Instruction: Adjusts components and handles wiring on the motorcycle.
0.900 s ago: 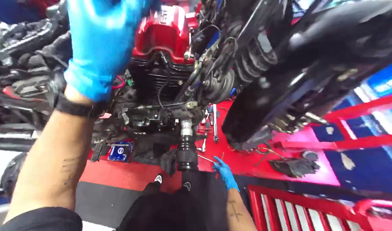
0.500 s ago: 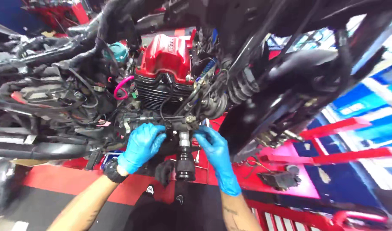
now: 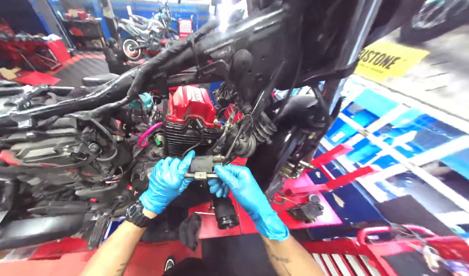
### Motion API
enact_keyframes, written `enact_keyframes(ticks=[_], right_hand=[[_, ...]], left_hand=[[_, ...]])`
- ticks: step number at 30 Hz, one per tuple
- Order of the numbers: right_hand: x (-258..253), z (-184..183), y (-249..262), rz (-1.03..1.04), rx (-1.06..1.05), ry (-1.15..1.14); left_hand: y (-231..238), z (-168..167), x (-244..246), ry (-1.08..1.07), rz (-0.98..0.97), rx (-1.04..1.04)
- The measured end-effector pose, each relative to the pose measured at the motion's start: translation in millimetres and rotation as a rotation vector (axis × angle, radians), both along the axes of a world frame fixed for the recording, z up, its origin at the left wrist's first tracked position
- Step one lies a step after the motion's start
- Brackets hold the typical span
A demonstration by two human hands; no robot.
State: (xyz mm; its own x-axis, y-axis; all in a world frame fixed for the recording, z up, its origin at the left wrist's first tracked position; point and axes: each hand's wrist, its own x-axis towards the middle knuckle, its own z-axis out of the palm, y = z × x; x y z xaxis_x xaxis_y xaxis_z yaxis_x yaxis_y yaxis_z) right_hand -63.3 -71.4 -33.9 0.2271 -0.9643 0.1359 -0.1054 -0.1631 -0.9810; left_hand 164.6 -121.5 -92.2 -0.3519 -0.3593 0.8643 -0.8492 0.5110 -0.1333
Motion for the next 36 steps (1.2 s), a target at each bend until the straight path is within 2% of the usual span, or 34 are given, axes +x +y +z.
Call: enact_keyframes(ticks=[2,4,7,10,14,18,22,25,27,29,33,36], right_hand=[[-13.0,10.5,6.7,-0.146,-0.22,0.319],[-28.0,37.9,4.8,-0.316,-0.542,0.487],[-33.6,94.2,-29.2,-0.361,-0.861,0.816],[-12.4,116.3,-80.9,-0.218,-0.842,1.158],[5.0,111.6,-129.6,-0.124,-0.556,1.418],[5.0,110.9,-141.2,-0.13,-0.495,1.34],[-6.8,118.7,-128.6,-0.172,-0.542,1.147],[-29.4,124.6,-106.6,-0.193,-0.595,0.694],[-48.9,120.0,-108.1,-0.139,-0.62,0.327],[-61.2,112.6,-110.3,-0.059,-0.622,0.13],[-61.1,107.9,-109.8,-0.044,-0.605,0.176],[-60.3,105.7,-116.6,-0.086,-0.675,0.268]], left_hand=[[-1.5,-1.2,0.2,0.007,-0.004,-0.04],[-2.7,-3.4,-1.2,0.03,-0.032,-0.068],[-3.5,-7.3,-5.7,0.072,-0.069,-0.096],[-6.1,-7.7,-7.2,0.085,-0.098,-0.103],[-7.9,-5.3,-3.2,0.105,-0.118,-0.091],[-11.2,1.2,1.0,0.133,-0.156,-0.065],[-19.0,30.5,0.0,0.216,-0.289,0.077],[-25.3,69.2,-3.7,0.312,-0.351,0.244],[-33.0,94.9,-6.2,0.369,-0.313,0.378],[-46.8,115.7,-8.7,0.378,-0.244,0.498],[-70.3,142.0,-15.9,0.32,-0.178,0.685],[-71.6,151.2,-22.6,0.294,-0.15,0.726]])
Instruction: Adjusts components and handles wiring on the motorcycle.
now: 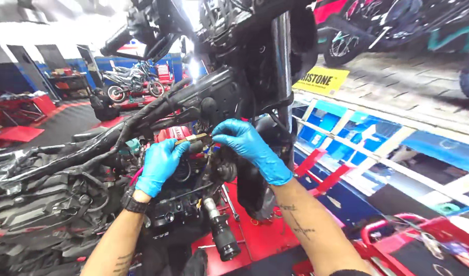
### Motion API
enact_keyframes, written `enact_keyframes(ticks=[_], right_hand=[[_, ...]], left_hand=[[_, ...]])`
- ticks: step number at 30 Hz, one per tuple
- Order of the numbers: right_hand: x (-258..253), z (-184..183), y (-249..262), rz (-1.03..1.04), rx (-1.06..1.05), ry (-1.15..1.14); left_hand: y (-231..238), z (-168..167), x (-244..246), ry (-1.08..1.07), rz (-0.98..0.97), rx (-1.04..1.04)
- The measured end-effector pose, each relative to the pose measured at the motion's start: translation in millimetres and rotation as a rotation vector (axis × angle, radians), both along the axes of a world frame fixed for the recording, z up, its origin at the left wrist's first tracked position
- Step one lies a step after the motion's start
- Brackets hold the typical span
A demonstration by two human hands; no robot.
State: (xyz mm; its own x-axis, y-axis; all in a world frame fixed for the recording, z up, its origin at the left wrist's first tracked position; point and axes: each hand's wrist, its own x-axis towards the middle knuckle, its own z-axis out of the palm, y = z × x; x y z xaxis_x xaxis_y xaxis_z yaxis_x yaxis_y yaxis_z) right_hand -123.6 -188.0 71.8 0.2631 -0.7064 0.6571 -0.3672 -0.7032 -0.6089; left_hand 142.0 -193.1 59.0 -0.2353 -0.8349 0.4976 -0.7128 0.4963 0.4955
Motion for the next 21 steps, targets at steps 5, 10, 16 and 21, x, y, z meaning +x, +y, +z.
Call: enact_keyframes(ticks=[5,10,16,21], right_hand=[[2.2,-3.7,-8.8,-0.07,-0.16,0.118],[7.6,-6.8,-12.4,-0.147,-0.275,0.135],[9.6,2.8,-18.3,-0.108,-0.094,0.105],[22.6,2.3,-25.5,-0.333,-0.121,0.134]], left_hand=[[2.7,-0.1,-3.3,0.023,0.005,-0.013],[5.3,0.3,-5.4,0.008,-0.017,-0.065],[-2.9,10.1,-8.0,-0.053,-0.077,-0.126],[-10.8,24.7,-25.8,-0.031,0.086,-0.012]])
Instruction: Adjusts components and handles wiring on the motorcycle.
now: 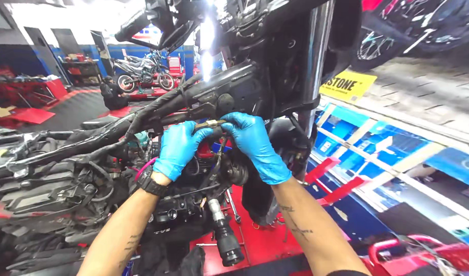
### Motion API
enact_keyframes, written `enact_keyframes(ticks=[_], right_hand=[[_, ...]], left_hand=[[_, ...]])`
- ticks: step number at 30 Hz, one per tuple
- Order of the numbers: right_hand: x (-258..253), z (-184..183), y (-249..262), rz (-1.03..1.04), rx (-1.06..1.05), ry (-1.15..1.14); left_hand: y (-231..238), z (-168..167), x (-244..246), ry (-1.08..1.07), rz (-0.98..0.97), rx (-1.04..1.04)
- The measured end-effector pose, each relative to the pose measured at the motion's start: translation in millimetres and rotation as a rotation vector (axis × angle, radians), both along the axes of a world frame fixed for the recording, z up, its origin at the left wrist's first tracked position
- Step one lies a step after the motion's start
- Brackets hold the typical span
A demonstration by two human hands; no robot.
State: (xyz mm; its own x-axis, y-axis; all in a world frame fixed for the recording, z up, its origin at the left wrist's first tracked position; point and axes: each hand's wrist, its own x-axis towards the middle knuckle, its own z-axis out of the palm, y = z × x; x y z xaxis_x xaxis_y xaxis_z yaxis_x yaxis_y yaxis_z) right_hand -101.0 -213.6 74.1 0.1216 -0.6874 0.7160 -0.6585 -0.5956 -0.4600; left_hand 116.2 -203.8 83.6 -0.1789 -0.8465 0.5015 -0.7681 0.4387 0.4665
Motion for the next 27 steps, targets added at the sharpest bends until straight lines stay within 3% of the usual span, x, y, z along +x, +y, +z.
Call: enact_keyframes(ticks=[4,9,17,27], right_hand=[[7.9,-7.9,-7.3,-0.071,-0.072,-0.058],[16.7,-12.0,-11.0,-0.078,-0.104,-0.124],[22.5,-5.0,-7.4,-0.155,-0.077,-0.204],[26.1,-13.8,0.5,-0.32,-0.32,0.253]], left_hand=[[-3.3,0.7,-1.3,0.043,0.105,0.015],[-15.6,0.6,3.6,0.062,0.098,0.025],[-2.8,-24.3,5.2,-0.003,0.164,-0.162],[-11.6,-17.2,7.9,0.019,0.114,-0.086]])
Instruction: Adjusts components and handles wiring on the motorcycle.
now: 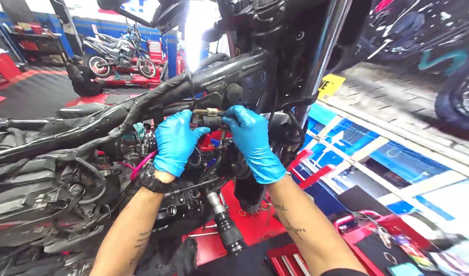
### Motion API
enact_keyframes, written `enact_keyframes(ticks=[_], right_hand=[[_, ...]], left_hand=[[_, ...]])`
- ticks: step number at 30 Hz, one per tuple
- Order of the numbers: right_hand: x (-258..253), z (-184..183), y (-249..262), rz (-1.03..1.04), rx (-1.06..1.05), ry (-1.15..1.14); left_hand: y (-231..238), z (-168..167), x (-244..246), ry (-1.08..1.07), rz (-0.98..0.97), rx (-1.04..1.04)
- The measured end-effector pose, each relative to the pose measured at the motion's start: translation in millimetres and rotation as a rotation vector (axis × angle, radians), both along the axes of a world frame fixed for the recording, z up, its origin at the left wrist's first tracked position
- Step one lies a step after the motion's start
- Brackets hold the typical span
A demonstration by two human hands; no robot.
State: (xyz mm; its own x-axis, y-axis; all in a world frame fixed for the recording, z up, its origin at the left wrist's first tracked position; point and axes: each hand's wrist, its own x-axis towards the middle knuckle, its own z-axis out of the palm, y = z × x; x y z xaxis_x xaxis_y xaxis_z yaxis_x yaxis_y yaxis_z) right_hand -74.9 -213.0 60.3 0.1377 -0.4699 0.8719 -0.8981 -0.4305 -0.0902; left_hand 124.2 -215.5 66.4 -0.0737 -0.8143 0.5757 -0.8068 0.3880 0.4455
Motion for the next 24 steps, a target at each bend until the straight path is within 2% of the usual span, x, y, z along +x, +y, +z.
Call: enact_keyframes(ticks=[4,8,13,16,18,20,24], right_hand=[[11.5,2.7,11.1,-0.228,-0.052,0.265],[19.4,13.1,14.6,-0.337,-0.043,0.382],[30.6,4.5,6.4,-0.459,0.004,0.273],[39.8,6.3,8.4,-0.532,0.132,0.199],[41.6,14.6,14.7,-0.531,0.255,0.245],[39.6,17.6,17.1,-0.522,0.286,0.307],[37.9,18.6,14.2,-0.482,0.282,0.201]], left_hand=[[0.0,0.2,1.4,0.004,-0.014,0.027],[0.9,1.5,2.4,0.028,-0.044,0.01],[-2.0,4.2,3.6,0.076,-0.073,0.022],[-2.2,4.8,4.1,0.102,-0.071,0.024],[-1.5,7.8,3.4,0.108,-0.063,0.045],[0.1,8.8,2.7,0.104,-0.053,0.061],[0.3,9.1,1.8,0.087,-0.043,0.064]])
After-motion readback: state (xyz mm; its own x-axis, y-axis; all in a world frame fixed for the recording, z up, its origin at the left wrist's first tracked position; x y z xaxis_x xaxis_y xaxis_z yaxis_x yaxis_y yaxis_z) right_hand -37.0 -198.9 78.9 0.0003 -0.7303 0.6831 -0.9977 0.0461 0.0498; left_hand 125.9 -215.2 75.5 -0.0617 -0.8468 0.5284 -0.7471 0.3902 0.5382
